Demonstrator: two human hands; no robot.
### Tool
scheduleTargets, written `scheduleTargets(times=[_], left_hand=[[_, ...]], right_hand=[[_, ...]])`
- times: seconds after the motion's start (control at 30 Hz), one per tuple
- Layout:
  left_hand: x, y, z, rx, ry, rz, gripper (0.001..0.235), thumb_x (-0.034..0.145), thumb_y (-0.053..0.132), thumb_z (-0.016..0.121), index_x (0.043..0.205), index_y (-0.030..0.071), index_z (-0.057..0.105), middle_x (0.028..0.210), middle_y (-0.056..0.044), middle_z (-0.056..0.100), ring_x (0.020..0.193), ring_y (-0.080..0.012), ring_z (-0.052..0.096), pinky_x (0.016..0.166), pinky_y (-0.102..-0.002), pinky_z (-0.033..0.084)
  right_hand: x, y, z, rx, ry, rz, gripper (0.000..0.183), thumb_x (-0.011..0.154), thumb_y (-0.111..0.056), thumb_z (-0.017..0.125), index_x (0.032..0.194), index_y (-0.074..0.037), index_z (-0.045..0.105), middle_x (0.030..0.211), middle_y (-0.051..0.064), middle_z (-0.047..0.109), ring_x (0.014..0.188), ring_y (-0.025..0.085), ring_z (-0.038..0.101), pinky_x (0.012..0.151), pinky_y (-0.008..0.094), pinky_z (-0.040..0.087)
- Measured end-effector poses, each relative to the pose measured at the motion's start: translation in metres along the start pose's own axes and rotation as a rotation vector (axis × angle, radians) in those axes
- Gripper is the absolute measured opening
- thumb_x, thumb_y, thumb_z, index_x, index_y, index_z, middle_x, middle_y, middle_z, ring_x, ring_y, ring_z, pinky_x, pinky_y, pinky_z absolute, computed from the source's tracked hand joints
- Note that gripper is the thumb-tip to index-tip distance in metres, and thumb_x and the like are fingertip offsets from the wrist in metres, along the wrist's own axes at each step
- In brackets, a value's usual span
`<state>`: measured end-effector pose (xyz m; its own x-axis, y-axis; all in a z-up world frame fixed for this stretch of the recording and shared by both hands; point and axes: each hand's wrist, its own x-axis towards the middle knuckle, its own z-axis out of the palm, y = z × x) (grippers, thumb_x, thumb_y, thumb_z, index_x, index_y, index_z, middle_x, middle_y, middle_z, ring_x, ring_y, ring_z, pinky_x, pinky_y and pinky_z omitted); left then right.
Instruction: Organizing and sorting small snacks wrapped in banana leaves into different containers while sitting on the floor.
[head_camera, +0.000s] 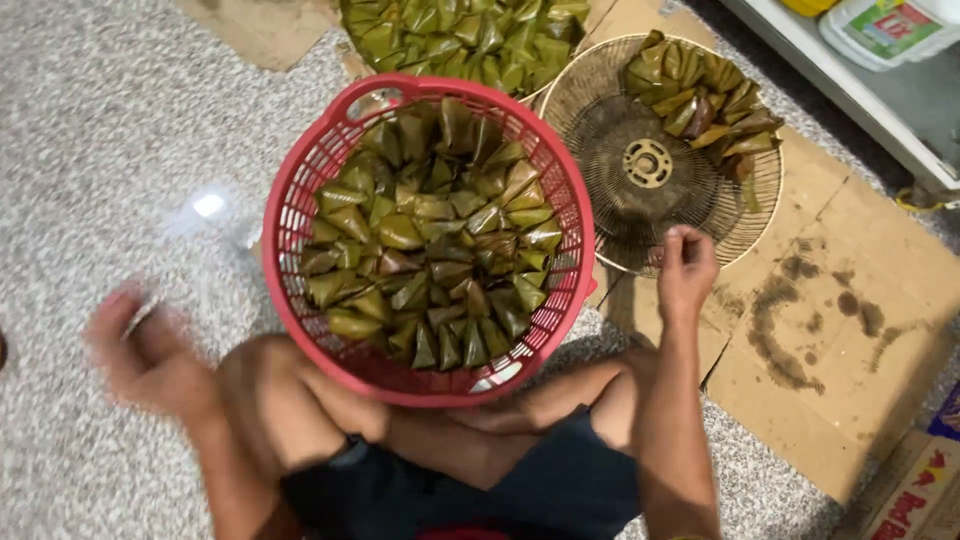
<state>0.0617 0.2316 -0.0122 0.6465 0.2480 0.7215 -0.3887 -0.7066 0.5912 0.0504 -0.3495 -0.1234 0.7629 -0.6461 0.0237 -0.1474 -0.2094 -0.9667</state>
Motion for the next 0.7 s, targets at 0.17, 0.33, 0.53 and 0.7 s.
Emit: scheduleTargets(times=[0.17,0.33,0.53,0.7], left_hand=[[-0.080,-0.099,-0.037,0.074,0.158,-0.380,0.025,0.121,0.021,0.048,0.117,-0.003,0.052,0.111,-0.018,0.056,0.096,-0.0258,0.053,0.082,-0.038,0.049],[-0.094,-0.138,-0.031,0.198,-0.076,-0.349,0.021,0.119,0.003,0.050,0.121,-0.017,0.055,0.109,-0.027,0.056,0.100,-0.0341,0.051,0.091,-0.046,0.045],[-0.020,-0.106,0.001,0.069,-0.029,-0.292,0.010,0.123,0.000,0.052,0.122,-0.010,0.053,0.105,-0.019,0.055,0.089,-0.0249,0.052,0.079,-0.038,0.050],[0.019,-0.057,0.048,-0.086,-0.012,-0.154,0.019,0.107,-0.013,0.048,0.123,-0.006,0.057,0.116,-0.025,0.060,0.099,-0.0315,0.061,0.080,-0.041,0.058]], right_hand=[[0.073,0.057,-0.031,-0.712,0.294,-0.325,0.021,0.100,-0.012,0.075,0.111,0.000,0.061,0.101,0.015,0.061,0.091,0.027,0.062,0.082,0.045,0.057],[0.131,0.128,-0.084,-1.139,0.605,0.053,0.047,0.096,-0.035,0.083,0.123,-0.010,0.053,0.111,0.007,0.055,0.094,0.020,0.058,0.078,0.038,0.056],[0.138,0.164,-0.118,-1.251,0.248,0.045,0.041,0.110,-0.037,0.062,0.099,-0.002,0.080,0.076,0.016,0.074,0.055,0.026,0.069,0.047,0.039,0.058],[0.134,0.175,-0.123,-1.096,0.180,0.089,0.045,0.104,-0.038,0.057,0.090,-0.001,0.079,0.076,0.021,0.074,0.057,0.038,0.066,0.060,0.045,0.054]])
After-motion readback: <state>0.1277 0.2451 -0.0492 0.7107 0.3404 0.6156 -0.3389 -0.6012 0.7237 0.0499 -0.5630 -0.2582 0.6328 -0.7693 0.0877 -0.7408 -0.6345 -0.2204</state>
